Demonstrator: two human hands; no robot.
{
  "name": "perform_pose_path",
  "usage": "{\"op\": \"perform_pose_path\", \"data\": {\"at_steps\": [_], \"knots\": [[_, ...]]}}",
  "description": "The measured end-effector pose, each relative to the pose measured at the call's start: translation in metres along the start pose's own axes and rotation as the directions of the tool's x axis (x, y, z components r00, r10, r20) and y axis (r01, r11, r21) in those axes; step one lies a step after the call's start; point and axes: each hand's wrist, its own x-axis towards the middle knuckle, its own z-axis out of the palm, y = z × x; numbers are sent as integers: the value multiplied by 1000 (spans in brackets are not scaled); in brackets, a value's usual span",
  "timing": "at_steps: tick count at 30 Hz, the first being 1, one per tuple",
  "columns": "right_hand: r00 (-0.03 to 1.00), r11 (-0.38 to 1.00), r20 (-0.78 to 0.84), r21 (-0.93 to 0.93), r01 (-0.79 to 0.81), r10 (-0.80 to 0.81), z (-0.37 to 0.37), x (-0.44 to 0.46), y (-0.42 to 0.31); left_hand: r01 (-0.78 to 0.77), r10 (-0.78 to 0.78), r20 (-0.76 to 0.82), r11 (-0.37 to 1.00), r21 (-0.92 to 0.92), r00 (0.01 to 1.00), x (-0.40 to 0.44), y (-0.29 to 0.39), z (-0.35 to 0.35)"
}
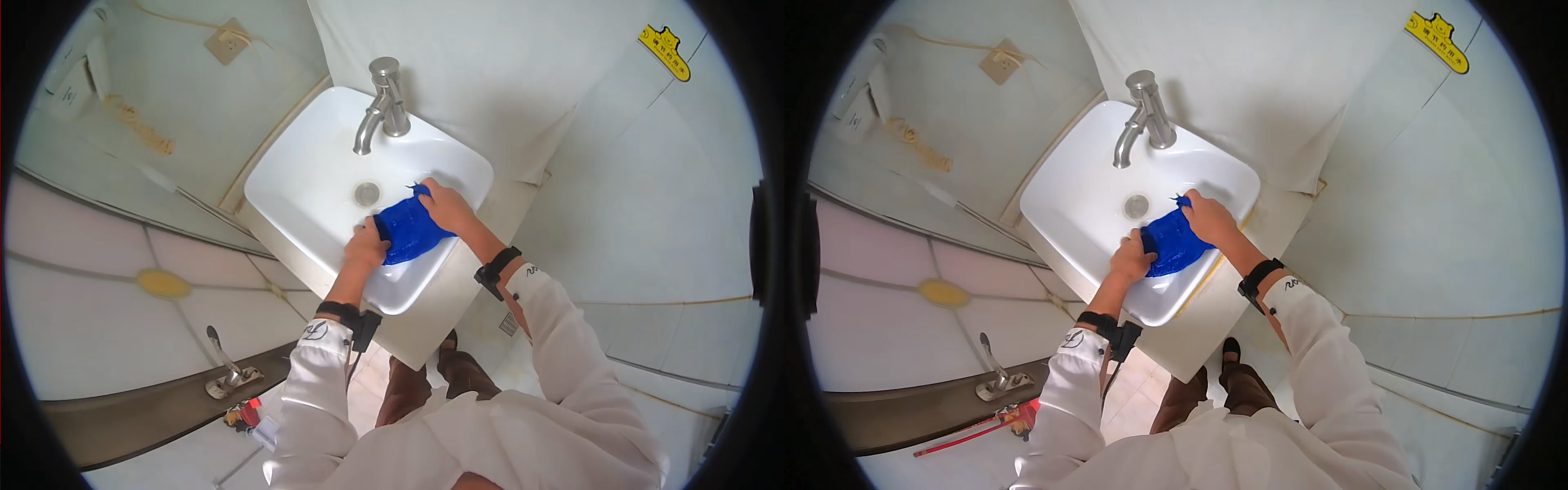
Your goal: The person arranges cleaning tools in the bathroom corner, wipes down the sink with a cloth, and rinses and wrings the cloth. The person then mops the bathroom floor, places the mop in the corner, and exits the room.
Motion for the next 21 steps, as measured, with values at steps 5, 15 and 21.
{"op": "perform_pose_path", "data": {"at_steps": [5,15,21], "knots": [[989,927,-132,359,112,-68,8,29,10,-18,25,-74,996,90,997,23,-13,-43],[986,936,158,-353,6,54,11,29,-15,29,12,-151,963,268,988,40,-56,-105],[968,925,228,-380,-14,108,22,49,-59,83,-87,91,995,53,992,56,-49,-74]]}}
